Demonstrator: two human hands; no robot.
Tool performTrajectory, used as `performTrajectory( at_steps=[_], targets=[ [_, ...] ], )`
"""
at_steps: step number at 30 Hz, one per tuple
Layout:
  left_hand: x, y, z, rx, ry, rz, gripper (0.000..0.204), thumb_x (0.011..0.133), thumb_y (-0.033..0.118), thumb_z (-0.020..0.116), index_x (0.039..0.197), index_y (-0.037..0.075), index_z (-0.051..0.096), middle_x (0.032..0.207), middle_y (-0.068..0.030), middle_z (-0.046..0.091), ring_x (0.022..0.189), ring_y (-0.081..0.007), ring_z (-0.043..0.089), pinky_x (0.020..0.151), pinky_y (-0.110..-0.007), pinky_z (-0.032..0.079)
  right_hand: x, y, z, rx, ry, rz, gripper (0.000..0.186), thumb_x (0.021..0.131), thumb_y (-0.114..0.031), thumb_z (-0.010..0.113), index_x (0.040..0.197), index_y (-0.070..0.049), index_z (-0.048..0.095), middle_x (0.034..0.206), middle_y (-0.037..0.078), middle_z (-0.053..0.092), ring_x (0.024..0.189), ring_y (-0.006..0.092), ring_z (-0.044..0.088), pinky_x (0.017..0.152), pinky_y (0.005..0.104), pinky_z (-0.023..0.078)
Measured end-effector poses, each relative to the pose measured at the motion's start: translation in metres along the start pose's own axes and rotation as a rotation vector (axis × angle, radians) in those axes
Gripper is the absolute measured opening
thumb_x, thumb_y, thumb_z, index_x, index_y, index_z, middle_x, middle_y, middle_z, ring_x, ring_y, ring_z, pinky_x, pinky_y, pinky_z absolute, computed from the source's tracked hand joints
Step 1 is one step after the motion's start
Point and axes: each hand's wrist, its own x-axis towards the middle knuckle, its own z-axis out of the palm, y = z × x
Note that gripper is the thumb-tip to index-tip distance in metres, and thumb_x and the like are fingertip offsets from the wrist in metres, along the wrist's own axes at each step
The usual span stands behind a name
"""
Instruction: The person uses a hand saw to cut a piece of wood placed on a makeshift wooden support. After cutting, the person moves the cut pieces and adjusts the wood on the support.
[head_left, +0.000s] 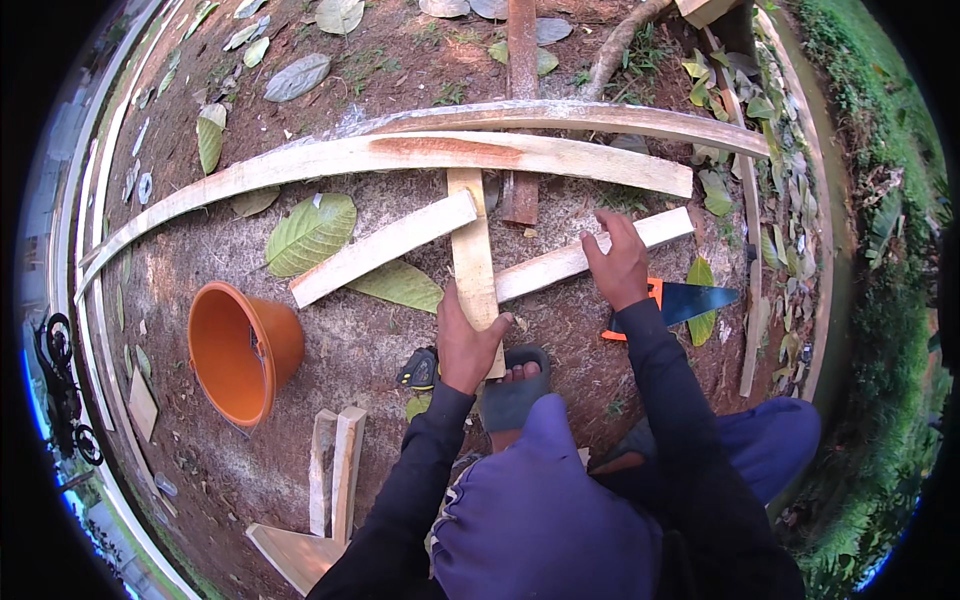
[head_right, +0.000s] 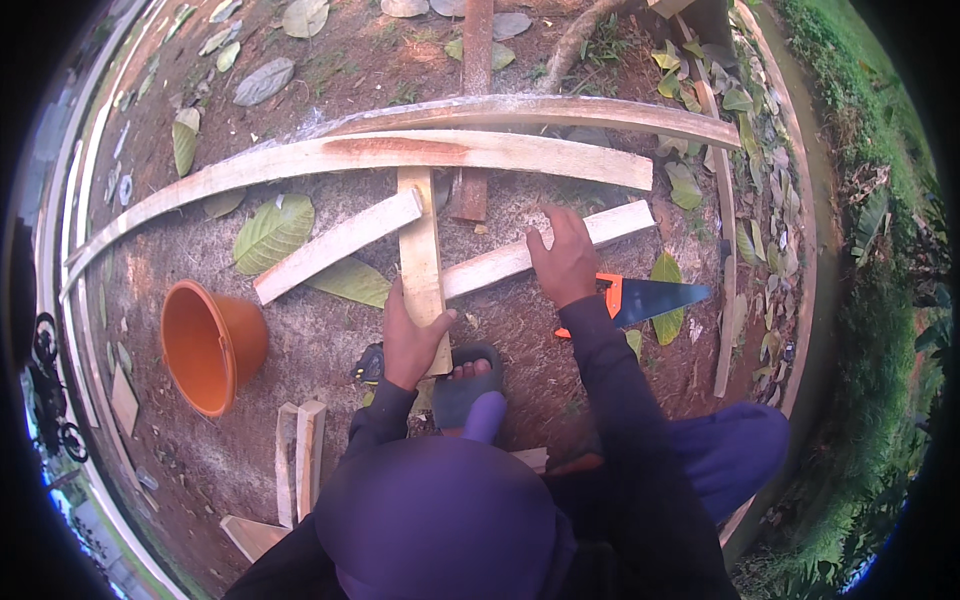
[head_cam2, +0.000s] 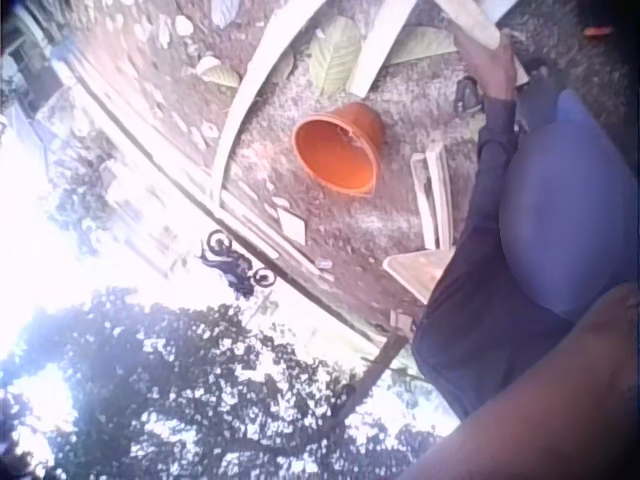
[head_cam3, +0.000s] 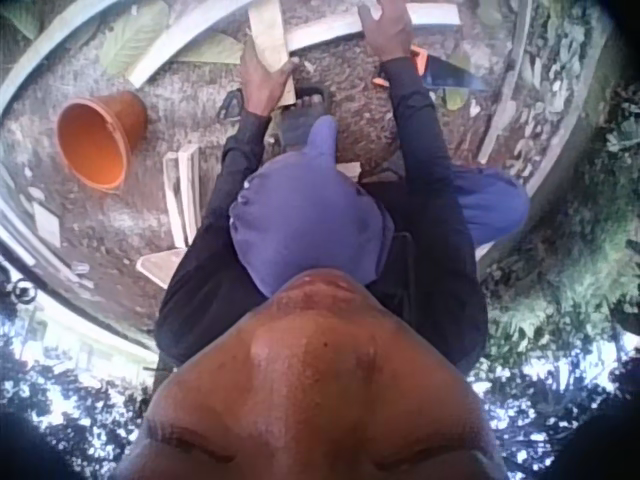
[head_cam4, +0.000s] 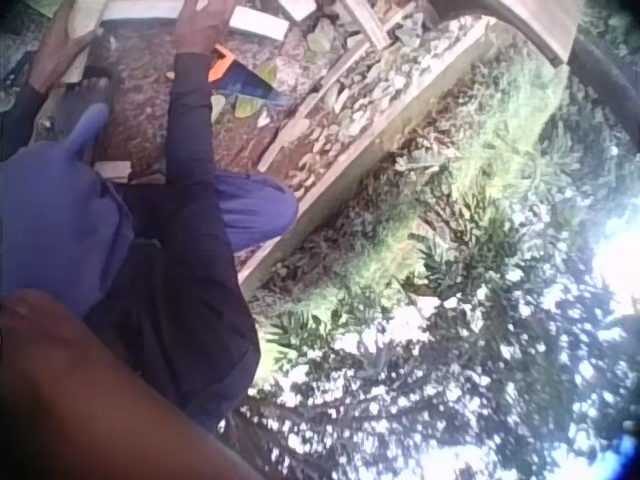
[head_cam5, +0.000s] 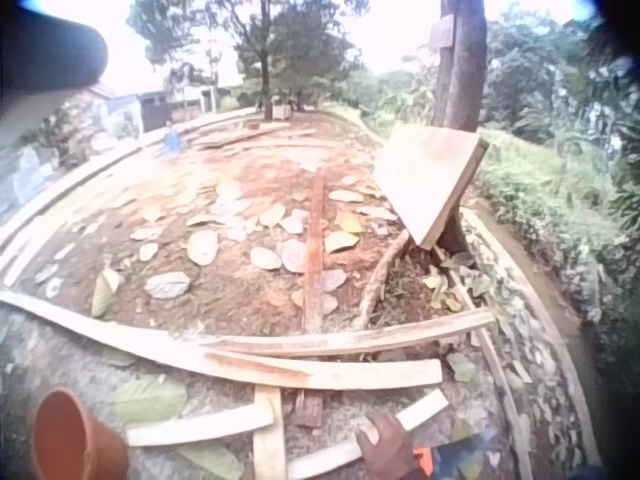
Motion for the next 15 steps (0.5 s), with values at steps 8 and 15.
performTrajectory(
  at_steps=[8, 15],
  targets=[
    [0.005, -0.005, -0.012, -0.055, 0.054, -0.019, 0.065, 0.084, 0.025, 0.083, 0.135, -0.005, 0.055, 0.117, -0.0232, 0.065, 0.11, -0.0395, 0.064, 0.097, -0.047, 0.05, -0.012, -0.023, 0.018, 0.065, -0.066, -0.087, 0.037, 0.092, -0.02, 0.07, 0.124, -0.001, 0.065, 0.12, 0.021, 0.066, 0.115, 0.04, 0.062, 0.1, 0.0459, 0.049],
    [0.061, -0.025, -0.066, 0.244, 0.314, 0.256, 0.06, 0.086, 0.018, 0.079, 0.137, -0.002, 0.054, 0.132, -0.0226, 0.057, 0.125, -0.0386, 0.055, 0.107, -0.048, 0.044, -0.007, -0.022, 0.013, 0.078, -0.054, -0.073, 0.038, 0.091, -0.019, 0.073, 0.123, -0.001, 0.066, 0.12, 0.021, 0.066, 0.114, 0.0399, 0.063, 0.099, 0.0457, 0.05]
  ],
)
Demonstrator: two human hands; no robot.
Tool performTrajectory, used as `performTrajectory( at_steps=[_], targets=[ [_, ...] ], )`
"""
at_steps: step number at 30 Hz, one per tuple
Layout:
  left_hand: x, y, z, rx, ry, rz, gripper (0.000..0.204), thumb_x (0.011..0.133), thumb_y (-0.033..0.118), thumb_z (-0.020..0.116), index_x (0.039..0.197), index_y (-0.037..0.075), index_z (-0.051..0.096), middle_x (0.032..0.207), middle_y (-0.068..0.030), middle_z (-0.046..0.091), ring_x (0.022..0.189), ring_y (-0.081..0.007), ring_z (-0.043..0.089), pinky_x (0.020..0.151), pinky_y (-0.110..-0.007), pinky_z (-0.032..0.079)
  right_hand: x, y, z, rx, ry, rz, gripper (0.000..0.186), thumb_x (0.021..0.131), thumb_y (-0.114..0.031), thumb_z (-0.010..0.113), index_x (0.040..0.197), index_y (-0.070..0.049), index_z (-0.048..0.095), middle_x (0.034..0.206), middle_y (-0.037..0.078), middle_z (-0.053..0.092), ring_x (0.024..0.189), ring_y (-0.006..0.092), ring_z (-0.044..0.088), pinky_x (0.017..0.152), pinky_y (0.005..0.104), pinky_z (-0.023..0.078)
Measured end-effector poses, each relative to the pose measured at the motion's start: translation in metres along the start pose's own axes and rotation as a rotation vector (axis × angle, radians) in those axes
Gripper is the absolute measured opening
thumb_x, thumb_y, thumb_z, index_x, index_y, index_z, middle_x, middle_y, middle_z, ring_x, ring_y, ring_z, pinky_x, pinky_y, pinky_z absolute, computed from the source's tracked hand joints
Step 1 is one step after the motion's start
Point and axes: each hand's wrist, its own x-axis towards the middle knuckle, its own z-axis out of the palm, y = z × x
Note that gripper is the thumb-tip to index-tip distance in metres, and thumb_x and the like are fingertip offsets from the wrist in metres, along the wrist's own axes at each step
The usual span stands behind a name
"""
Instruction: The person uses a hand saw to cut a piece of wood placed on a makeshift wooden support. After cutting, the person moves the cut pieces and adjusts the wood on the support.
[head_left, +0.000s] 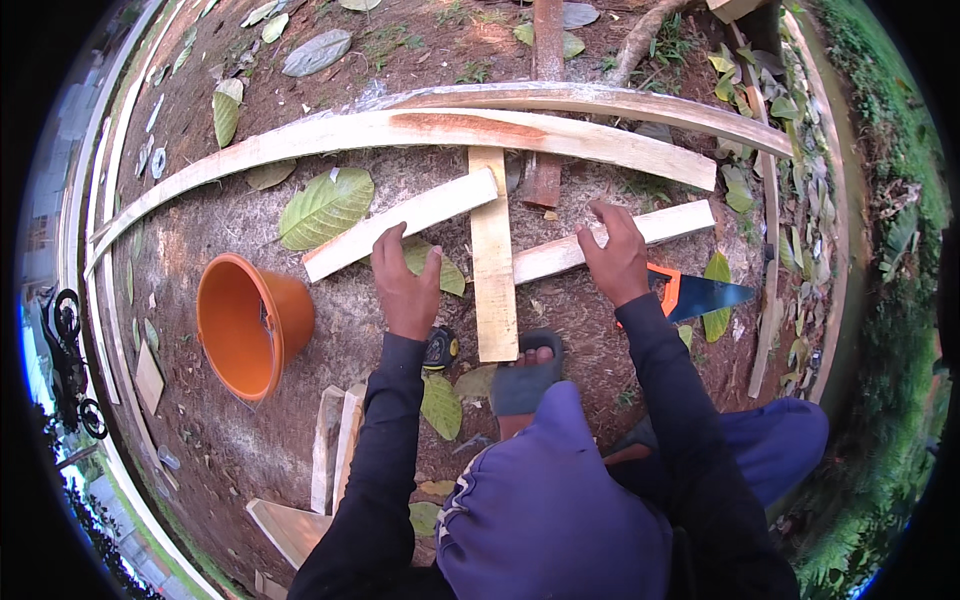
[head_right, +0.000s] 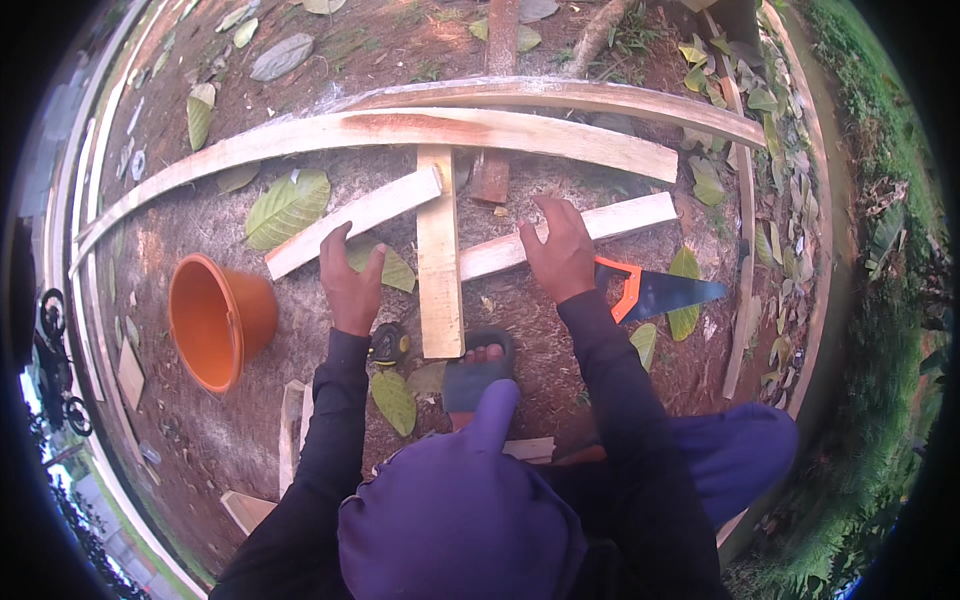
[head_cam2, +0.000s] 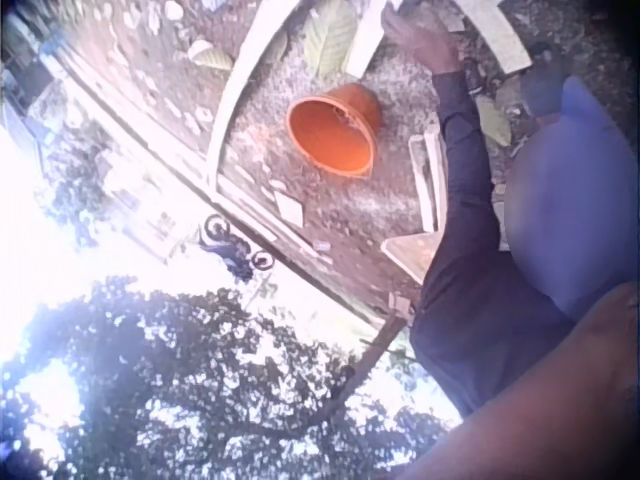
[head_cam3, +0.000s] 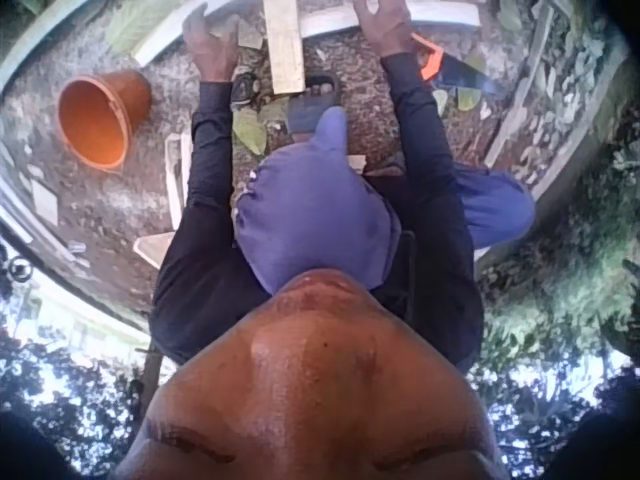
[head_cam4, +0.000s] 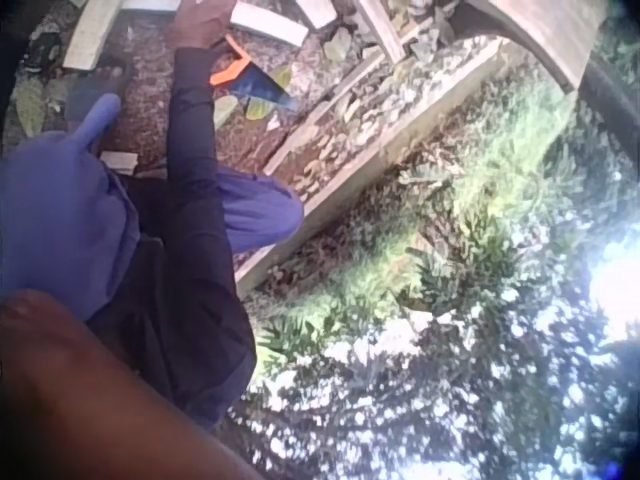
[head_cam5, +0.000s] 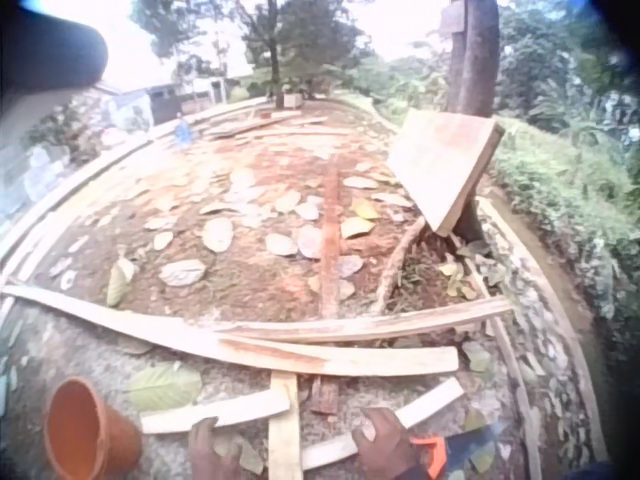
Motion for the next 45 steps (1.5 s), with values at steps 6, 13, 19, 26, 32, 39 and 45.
performTrajectory(
  at_steps=[6, 13, 19, 26, 32, 39, 45],
  targets=[
    [0.036, -0.029, -0.012, 0.314, -0.12, 0.108, 0.087, 0.079, 0.016, 0.084, 0.153, 0.006, 0.039, 0.152, -0.0205, 0.044, 0.145, -0.0378, 0.039, 0.121, -0.056, 0.029, 0.003, 0.004, -0.007, -0.027, -0.001, 0.03, 0.038, 0.092, -0.019, 0.073, 0.123, 0.0, 0.066, 0.119, 0.021, 0.067, 0.113, 0.0392, 0.064, 0.099, 0.0453, 0.05],
    [0.039, -0.065, 0.004, 0.378, -0.075, 0.075, 0.069, 0.078, 0.013, 0.077, 0.142, 0.007, 0.052, 0.136, -0.0184, 0.056, 0.135, -0.0378, 0.047, 0.121, -0.058, 0.028, 0.003, -0.001, 0.001, -0.008, -0.078, 0.036, 0.038, 0.092, -0.017, 0.073, 0.124, 0.003, 0.067, 0.116, 0.021, 0.068, 0.11, 0.0366, 0.066, 0.098, 0.0439, 0.051],
    [-0.002, -0.038, -0.012, 0.29, 0.143, 0.11, 0.057, 0.079, 0.012, 0.07, 0.135, 0.008, 0.059, 0.125, -0.0151, 0.057, 0.126, -0.0336, 0.051, 0.119, -0.06, 0.029, -0.002, 0.009, 0.01, 0.045, -0.116, 0.081, 0.039, 0.095, -0.022, 0.073, 0.127, -0.001, 0.068, 0.121, 0.018, 0.071, 0.112, 0.0294, 0.069, 0.094, 0.0416, 0.055],
    [-0.066, 0.039, -0.033, -0.047, 0.094, 0.07, 0.065, 0.078, 0.014, 0.076, 0.139, 0.002, 0.059, 0.119, -0.0179, 0.058, 0.111, -0.0359, 0.054, 0.1, -0.048, 0.043, 0.01, 0.009, 0.015, 0.446, -0.124, 0.173, 0.039, 0.106, -0.023, 0.06, 0.132, 0.006, 0.062, 0.125, 0.015, 0.068, 0.113, 0.0214, 0.066, 0.095, 0.035, 0.054],
    [-0.102, 0.027, -0.037, 0.026, -0.038, 0.026, 0.065, 0.078, 0.014, 0.076, 0.14, 0.004, 0.059, 0.121, -0.0169, 0.058, 0.113, -0.0353, 0.055, 0.099, -0.048, 0.044, 0.013, -0.065, 0.006, 0.748, -0.26, 0.318, 0.05, 0.113, -0.037, 0.042, 0.132, 0.004, 0.063, 0.123, 0.013, 0.069, 0.114, 0.0224, 0.066, 0.095, 0.0372, 0.054],
    [-0.099, -0.003, -0.084, 0.21, -0.06, -0.032, 0.066, 0.078, 0.014, 0.079, 0.14, 0.005, 0.06, 0.12, -0.018, 0.061, 0.112, -0.0354, 0.057, 0.099, -0.047, 0.045, 0.001, -0.076, 0.008, 0.52, -0.458, 0.08, 0.032, 0.109, -0.021, 0.055, 0.132, -0.001, 0.065, 0.122, 0.009, 0.07, 0.106, 0.0162, 0.068, 0.089, 0.0309, 0.055],
    [-0.128, -0.044, -0.154, 0.408, -0.079, -0.175, 0.063, 0.08, 0.013, 0.078, 0.14, 0.004, 0.06, 0.121, -0.0182, 0.061, 0.111, -0.0369, 0.058, 0.099, -0.047, 0.046, 0.006, -0.055, 0.008, 0.466, -0.415, 0.09, 0.031, 0.109, -0.022, 0.057, 0.129, -0.001, 0.067, 0.12, 0.008, 0.071, 0.105, 0.0148, 0.068, 0.087, 0.0292, 0.053]
  ],
)
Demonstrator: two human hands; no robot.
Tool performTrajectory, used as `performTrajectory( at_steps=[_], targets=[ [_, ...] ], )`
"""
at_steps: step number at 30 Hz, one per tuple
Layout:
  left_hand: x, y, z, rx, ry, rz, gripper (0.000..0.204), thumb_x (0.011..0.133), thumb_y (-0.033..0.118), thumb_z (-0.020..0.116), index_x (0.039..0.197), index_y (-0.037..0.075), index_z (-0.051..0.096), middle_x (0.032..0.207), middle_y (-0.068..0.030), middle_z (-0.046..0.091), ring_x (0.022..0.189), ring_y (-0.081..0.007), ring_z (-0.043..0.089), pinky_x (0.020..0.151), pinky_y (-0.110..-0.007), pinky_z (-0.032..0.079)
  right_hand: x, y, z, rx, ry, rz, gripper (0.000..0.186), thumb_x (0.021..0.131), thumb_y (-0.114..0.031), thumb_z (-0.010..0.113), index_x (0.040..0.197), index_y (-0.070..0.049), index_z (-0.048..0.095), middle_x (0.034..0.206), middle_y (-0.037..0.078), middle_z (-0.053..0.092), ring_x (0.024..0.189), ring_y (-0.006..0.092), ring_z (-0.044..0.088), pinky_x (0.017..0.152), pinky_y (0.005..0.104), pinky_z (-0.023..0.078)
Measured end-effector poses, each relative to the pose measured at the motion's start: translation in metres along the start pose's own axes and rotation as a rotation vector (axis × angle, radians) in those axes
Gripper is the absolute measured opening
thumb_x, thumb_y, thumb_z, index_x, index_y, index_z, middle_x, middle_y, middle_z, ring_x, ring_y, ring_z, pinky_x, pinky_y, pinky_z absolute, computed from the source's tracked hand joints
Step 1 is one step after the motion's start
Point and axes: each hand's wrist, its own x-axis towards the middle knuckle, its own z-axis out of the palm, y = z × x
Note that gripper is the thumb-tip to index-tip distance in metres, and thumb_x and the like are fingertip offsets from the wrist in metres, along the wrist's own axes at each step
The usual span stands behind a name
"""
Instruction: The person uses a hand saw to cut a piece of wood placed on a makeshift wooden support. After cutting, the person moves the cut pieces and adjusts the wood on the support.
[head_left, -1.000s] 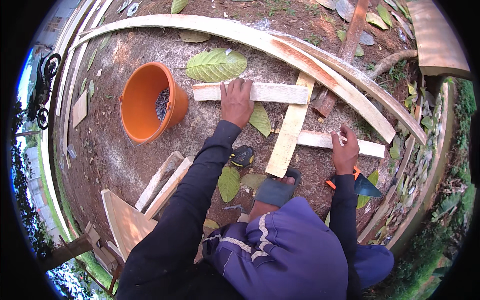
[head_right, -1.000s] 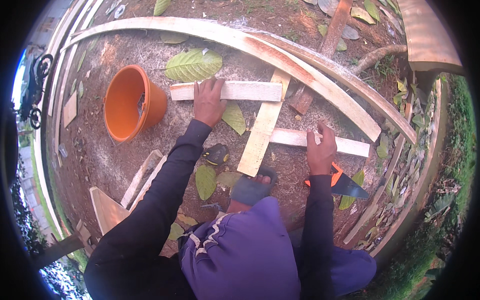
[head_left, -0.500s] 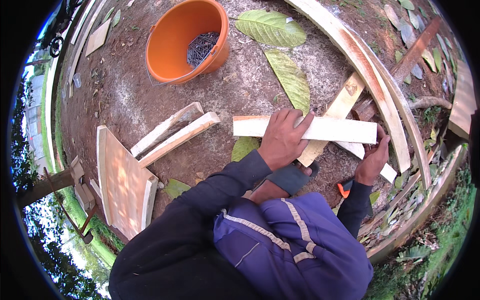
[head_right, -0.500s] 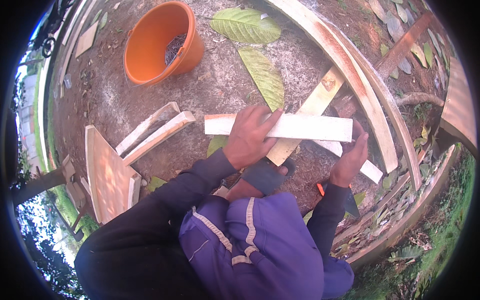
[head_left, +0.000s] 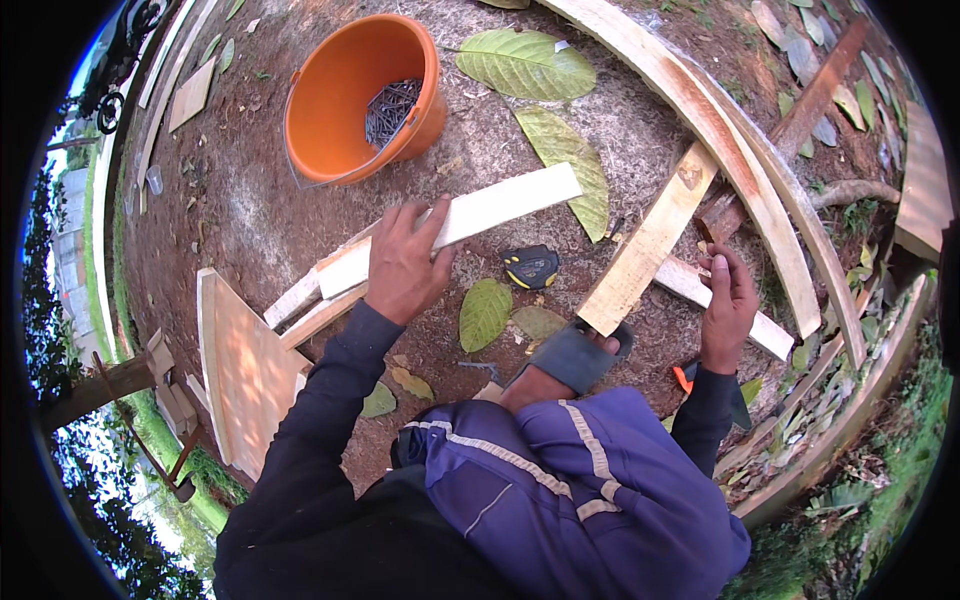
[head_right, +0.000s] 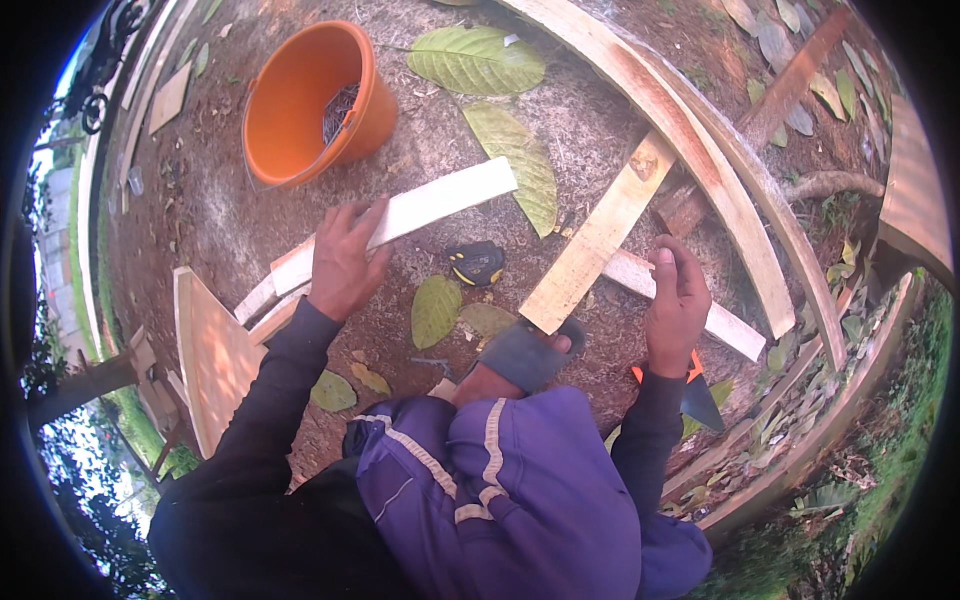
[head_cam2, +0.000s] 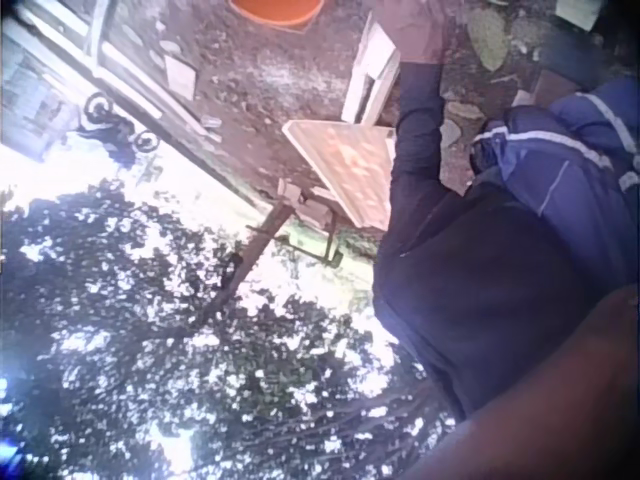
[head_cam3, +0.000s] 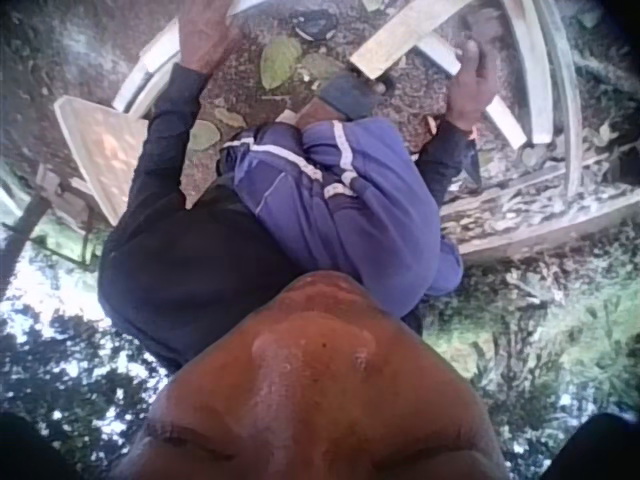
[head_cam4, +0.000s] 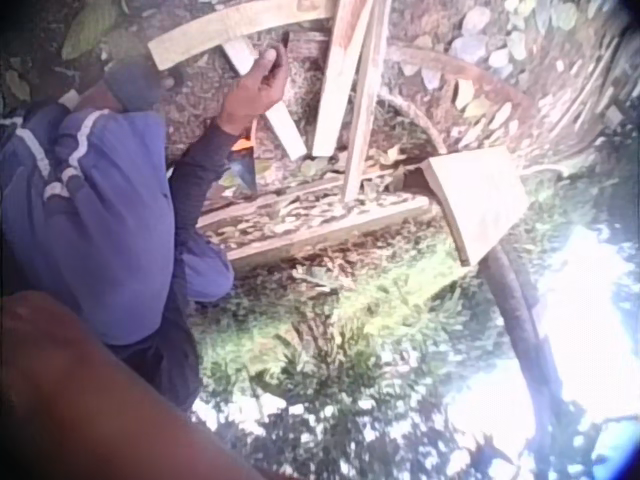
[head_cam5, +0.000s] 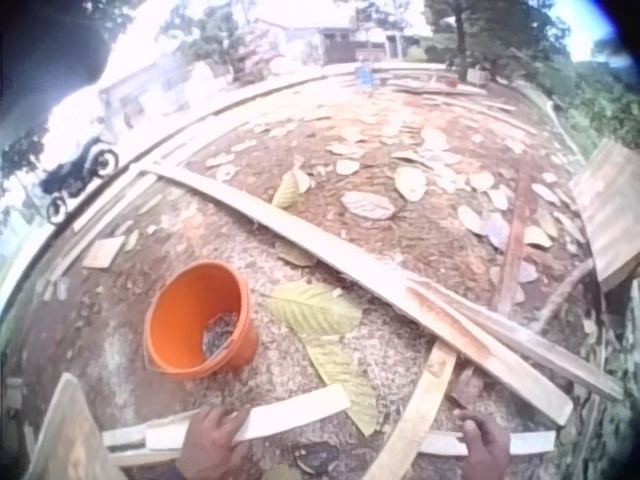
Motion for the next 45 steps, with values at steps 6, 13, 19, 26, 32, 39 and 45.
performTrajectory(
  at_steps=[6, 13, 19, 26, 32, 39, 45],
  targets=[
    [-0.06, -0.092, -0.028, 0.209, -0.037, -0.208, 0.058, 0.086, 0.011, 0.075, 0.141, 0.005, 0.059, 0.128, -0.0213, 0.06, 0.121, -0.0413, 0.056, 0.102, -0.048, 0.046, 0.007, 0.002, -0.012, 0.007, 0.08, 0.031, 0.032, 0.107, -0.022, 0.058, 0.126, 0.001, 0.067, 0.111, 0.009, 0.071, 0.103, 0.0157, 0.067, 0.089, 0.0317, 0.052],
    [-0.129, -0.115, 0.0, 0.228, -0.143, -0.373, 0.066, 0.088, 0.029, 0.077, 0.143, 0.002, 0.052, 0.129, -0.0219, 0.058, 0.12, -0.0394, 0.056, 0.102, -0.049, 0.045, 0.013, 0.019, -0.019, 0.004, 0.098, 0.029, 0.031, 0.107, -0.022, 0.06, 0.126, 0.002, 0.068, 0.112, 0.009, 0.071, 0.104, 0.0158, 0.067, 0.09, 0.0317, 0.052],
    [-0.153, -0.141, 0.021, 0.239, -0.263, -0.43, 0.064, 0.077, 0.011, 0.08, 0.134, 0.0, 0.052, 0.125, -0.0226, 0.054, 0.12, -0.0433, 0.052, 0.103, -0.051, 0.043, 0.024, 0.032, -0.034, -0.159, 0.216, -0.014, 0.035, 0.102, -0.024, 0.067, 0.127, 0.001, 0.067, 0.113, 0.009, 0.071, 0.105, 0.0159, 0.065, 0.093, 0.0311, 0.051],
    [-0.131, -0.095, 0.013, -0.081, -0.182, -0.16, 0.055, 0.087, 0.002, 0.073, 0.138, -0.003, 0.052, 0.129, -0.0276, 0.051, 0.12, -0.0473, 0.054, 0.1, -0.049, 0.047, 0.022, 0.022, -0.034, -0.16, 0.322, -0.058, 0.032, 0.098, -0.023, 0.07, 0.121, 0.0, 0.069, 0.114, 0.013, 0.072, 0.101, 0.0205, 0.07, 0.083, 0.0357, 0.057],
    [-0.009, 0.03, -0.019, -0.269, -0.27, 0.155, 0.061, 0.09, 0.002, 0.073, 0.147, -0.002, 0.05, 0.128, -0.0244, 0.057, 0.114, -0.0425, 0.06, 0.098, -0.045, 0.049, 0.012, 0.002, -0.015, 0.137, 0.033, -0.028, 0.041, 0.096, -0.023, 0.074, 0.13, -0.002, 0.066, 0.12, 0.012, 0.071, 0.107, 0.0208, 0.068, 0.089, 0.0343, 0.055],
    [0.035, 0.081, -0.001, -0.513, -0.277, 0.253, 0.059, 0.088, -0.003, 0.071, 0.144, -0.004, 0.053, 0.126, -0.0222, 0.061, 0.113, -0.0357, 0.063, 0.097, -0.04, 0.051, -0.005, -0.059, -0.018, 0.14, -0.194, -0.3, 0.054, 0.093, -0.014, 0.075, 0.144, -0.007, 0.059, 0.139, 0.01, 0.062, 0.123, 0.0205, 0.061, 0.101, 0.0364, 0.052],
    [0.057, 0.107, 0.002, -0.562, -0.347, 0.331, 0.061, 0.09, -0.003, 0.07, 0.147, -0.004, 0.05, 0.13, -0.0217, 0.061, 0.119, -0.032, 0.063, 0.1, -0.038, 0.05, -0.008, -0.06, -0.039, 0.169, -0.181, -0.302, 0.042, 0.089, -0.012, 0.078, 0.13, -0.006, 0.069, 0.129, 0.008, 0.065, 0.116, 0.0181, 0.062, 0.096, 0.0331, 0.052]
  ],
)
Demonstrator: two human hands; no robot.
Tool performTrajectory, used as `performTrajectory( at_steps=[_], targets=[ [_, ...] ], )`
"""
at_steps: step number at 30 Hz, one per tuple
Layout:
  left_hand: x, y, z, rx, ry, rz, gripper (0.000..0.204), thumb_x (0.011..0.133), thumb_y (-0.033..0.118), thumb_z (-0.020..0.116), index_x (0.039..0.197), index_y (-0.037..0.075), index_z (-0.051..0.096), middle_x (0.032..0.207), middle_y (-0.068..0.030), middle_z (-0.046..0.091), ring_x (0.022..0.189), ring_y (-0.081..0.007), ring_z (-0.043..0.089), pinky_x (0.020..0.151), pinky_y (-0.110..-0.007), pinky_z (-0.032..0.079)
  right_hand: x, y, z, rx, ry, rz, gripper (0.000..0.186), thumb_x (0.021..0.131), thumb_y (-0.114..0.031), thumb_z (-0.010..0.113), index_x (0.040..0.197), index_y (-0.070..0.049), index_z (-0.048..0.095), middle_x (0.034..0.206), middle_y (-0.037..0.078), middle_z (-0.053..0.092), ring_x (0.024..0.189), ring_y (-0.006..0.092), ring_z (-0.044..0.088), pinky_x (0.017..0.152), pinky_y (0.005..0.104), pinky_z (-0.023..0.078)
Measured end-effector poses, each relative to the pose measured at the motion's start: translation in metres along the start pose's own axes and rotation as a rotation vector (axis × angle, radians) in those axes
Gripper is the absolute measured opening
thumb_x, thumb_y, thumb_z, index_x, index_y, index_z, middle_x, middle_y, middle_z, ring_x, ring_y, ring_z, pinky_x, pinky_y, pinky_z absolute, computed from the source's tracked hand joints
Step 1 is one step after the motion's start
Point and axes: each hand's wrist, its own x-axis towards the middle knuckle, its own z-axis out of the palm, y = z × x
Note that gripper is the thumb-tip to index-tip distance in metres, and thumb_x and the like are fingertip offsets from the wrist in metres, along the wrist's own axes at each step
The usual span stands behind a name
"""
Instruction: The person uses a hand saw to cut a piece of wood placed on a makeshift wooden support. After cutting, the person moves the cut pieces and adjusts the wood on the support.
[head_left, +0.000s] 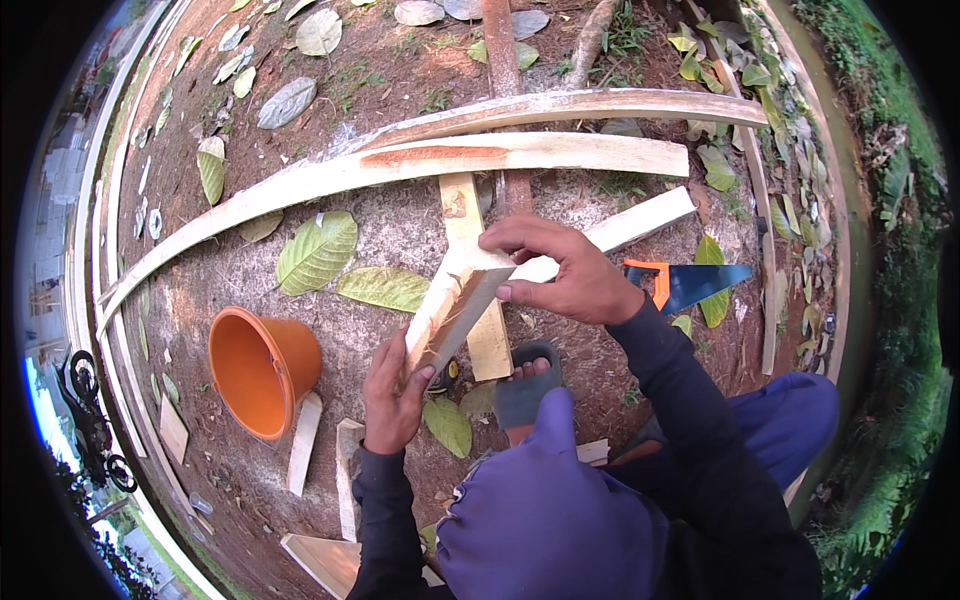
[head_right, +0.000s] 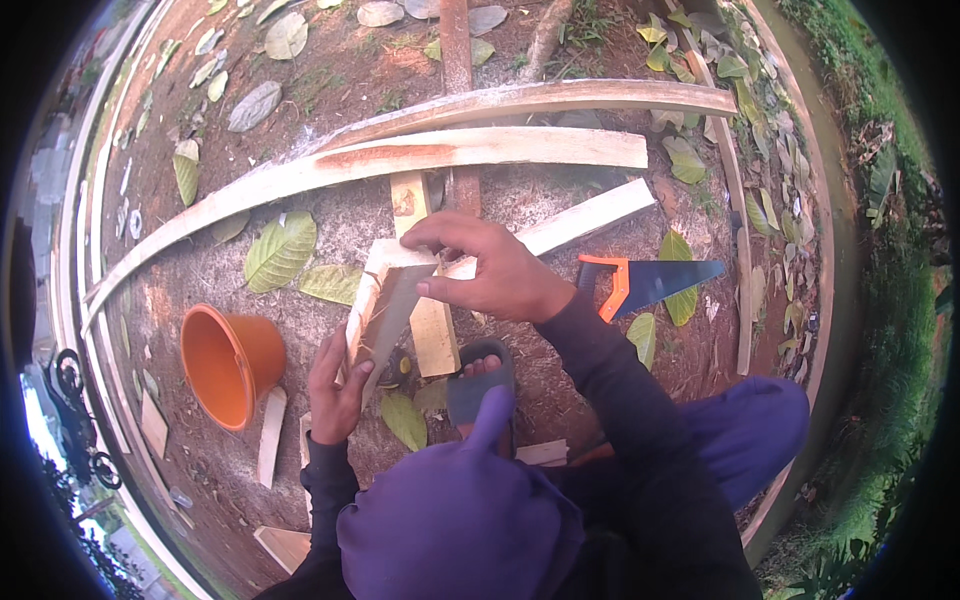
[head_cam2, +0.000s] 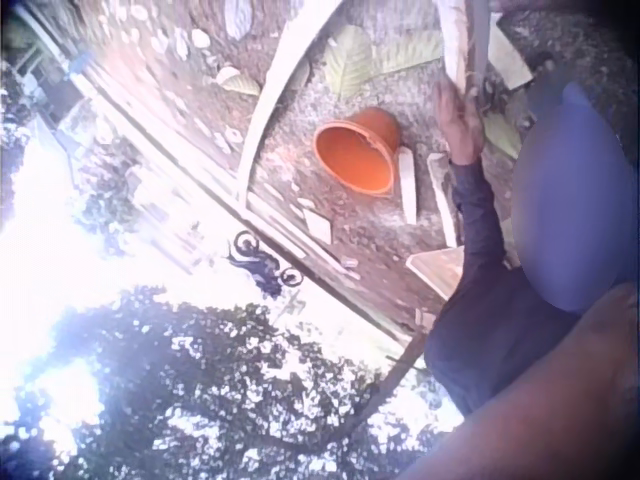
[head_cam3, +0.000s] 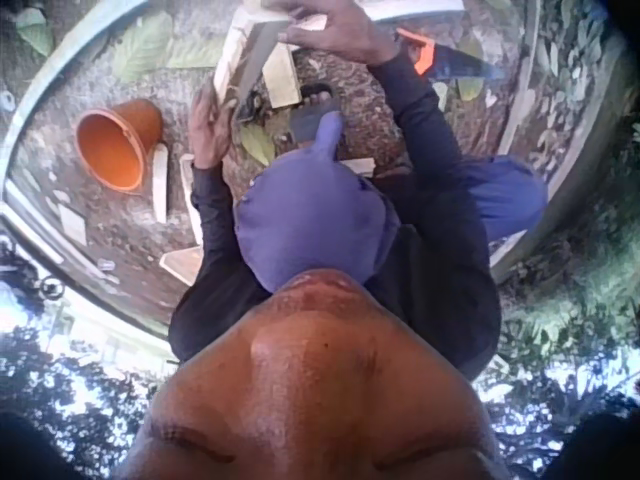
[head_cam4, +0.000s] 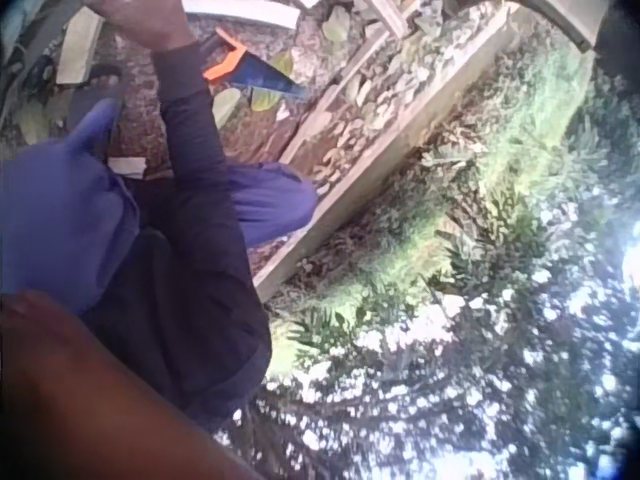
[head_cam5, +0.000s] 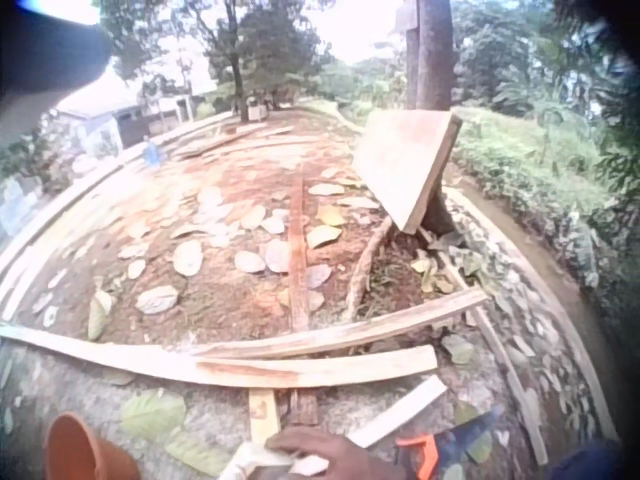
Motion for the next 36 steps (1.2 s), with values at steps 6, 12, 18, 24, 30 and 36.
performTrajectory(
  at_steps=[6, 12, 18, 24, 30, 36],
  targets=[
    [0.048, -0.015, 0.015, -0.272, -0.201, -0.093, 0.052, 0.098, 0.005, 0.065, 0.148, -0.002, 0.05, 0.132, -0.0189, 0.065, 0.119, -0.026, 0.063, 0.102, -0.037, 0.049, -0.008, 0.021, -0.017, 0.023, 0.228, 0.129, 0.036, 0.092, -0.017, 0.08, 0.123, -0.002, 0.07, 0.114, 0.005, 0.067, 0.097, 0.0115, 0.061, 0.085, 0.0287, 0.053],
    [0.154, 0.017, 0.047, -0.163, -0.411, 0.023, 0.033, 0.102, 0.015, 0.063, 0.131, 0.0, 0.061, 0.112, -0.018, 0.072, 0.1, -0.0248, 0.068, 0.088, -0.038, 0.053, -0.032, 0.067, -0.061, 0.149, 0.613, 0.332, 0.037, 0.092, -0.024, 0.078, 0.118, 0.002, 0.069, 0.104, 0.007, 0.072, 0.092, 0.0142, 0.066, 0.083, 0.0314, 0.054],
    [0.275, 0.064, 0.091, -0.066, -0.366, 0.424, 0.031, 0.1, 0.019, 0.066, 0.123, -0.001, 0.064, 0.113, -0.0213, 0.072, 0.101, -0.0354, 0.07, 0.089, -0.042, 0.054, -0.043, 0.089, -0.135, 0.059, 0.923, 0.327, 0.04, 0.094, -0.028, 0.076, 0.118, 0.004, 0.067, 0.103, 0.008, 0.071, 0.094, 0.0145, 0.065, 0.083, 0.0305, 0.053],
    [0.299, 0.07, 0.103, 0.394, -0.331, 0.485, 0.084, 0.082, 0.041, 0.084, 0.15, 0.008, 0.048, 0.15, -0.0184, 0.054, 0.139, -0.0364, 0.051, 0.113, -0.051, 0.042, -0.066, 0.154, -0.198, -0.534, 1.011, 0.509, 0.064, 0.088, -0.042, 0.08, 0.126, 0.006, 0.061, 0.122, 0.024, 0.064, 0.112, 0.032, 0.064, 0.098, 0.0415, 0.051],
    [0.271, 0.017, 0.121, 0.808, -0.175, 0.454, 0.114, 0.069, 0.029, 0.088, 0.163, 0.017, 0.025, 0.16, -0.0153, 0.04, 0.152, -0.0379, 0.033, 0.122, -0.066, 0.022, -0.043, 0.153, -0.225, -0.139, 0.855, 0.535, 0.077, 0.088, -0.041, 0.075, 0.144, 0.006, 0.05, 0.139, 0.021, 0.056, 0.13, 0.0303, 0.053, 0.109, 0.0364, 0.04],
    [0.287, 0.009, 0.123, 0.763, -0.105, 0.665, 0.098, 0.067, 0.011, 0.08, 0.155, 0.011, 0.038, 0.14, -0.0172, 0.054, 0.131, -0.0387, 0.05, 0.115, -0.055, 0.035, -0.048, 0.176, -0.255, -0.111, 0.819, 0.487, 0.052, 0.088, -0.035, 0.067, 0.119, 0.007, 0.067, 0.126, 0.019, 0.064, 0.116, 0.0288, 0.058, 0.1, 0.0404, 0.044]
  ],
)
